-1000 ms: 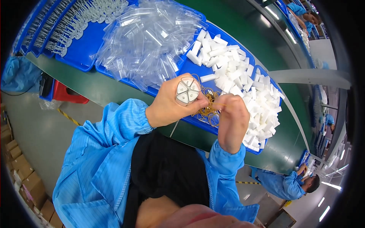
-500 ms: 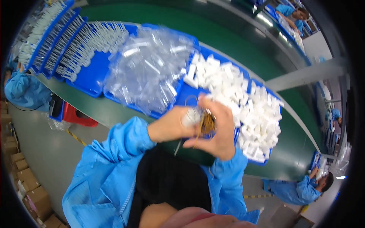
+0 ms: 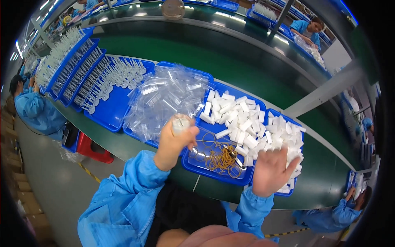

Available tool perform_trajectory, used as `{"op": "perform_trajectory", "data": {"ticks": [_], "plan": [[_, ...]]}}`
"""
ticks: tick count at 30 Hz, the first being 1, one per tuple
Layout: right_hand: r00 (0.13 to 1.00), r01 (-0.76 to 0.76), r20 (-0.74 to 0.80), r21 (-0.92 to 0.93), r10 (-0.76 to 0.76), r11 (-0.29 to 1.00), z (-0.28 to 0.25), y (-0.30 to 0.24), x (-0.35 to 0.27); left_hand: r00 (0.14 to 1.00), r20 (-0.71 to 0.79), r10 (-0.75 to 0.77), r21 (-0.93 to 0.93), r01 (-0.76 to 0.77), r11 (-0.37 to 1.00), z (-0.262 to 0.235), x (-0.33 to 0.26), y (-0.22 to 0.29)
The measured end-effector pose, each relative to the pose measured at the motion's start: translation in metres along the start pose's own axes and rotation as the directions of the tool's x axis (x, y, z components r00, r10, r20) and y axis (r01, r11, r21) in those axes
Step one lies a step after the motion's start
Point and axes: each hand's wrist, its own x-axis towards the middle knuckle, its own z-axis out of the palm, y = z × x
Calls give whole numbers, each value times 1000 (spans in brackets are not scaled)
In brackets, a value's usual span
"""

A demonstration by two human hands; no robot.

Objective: The person assembles small plastic parts into a plastic container by hand, then secures the container with a rubber band.

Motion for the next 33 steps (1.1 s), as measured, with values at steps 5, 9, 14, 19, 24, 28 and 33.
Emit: {"op": "perform_trajectory", "data": {"ticks": [5, 9, 14, 19, 24, 28, 33], "plan": [[941, -77, -206, -902, -268, 424, -24, 39, 30, 706, 690, -158, 310, -91, 946, 27, -16, -5], [973, -215, -228, -814, 43, 540, -17, 48, 26, 759, 646, -84, 321, -170, 932, 17, -20, -3], [911, 358, 293, -911, 290, -204, 52, 36, 3, 875, 480, -71, 854, -447, 267, 19, -17, -13], [902, 280, 127, -899, 412, -337, 36, 27, -5, 787, 613, 70, 584, -511, 631, 6, -3, -14], [561, 214, 275, -959, 781, 184, 43, 6, -4, 729, 490, -478, 4, 546, 838, -2, -6, 11], [611, 635, 590, -763, 528, 118, 41, 12, -5, 432, 543, -720, 113, 812, 572, 14, -16, -31], [912, 407, 410, -900, 11, -154, 12, 49, -18, 633, 518, -576, -221, 749, 624, 21, -18, -29]]}}
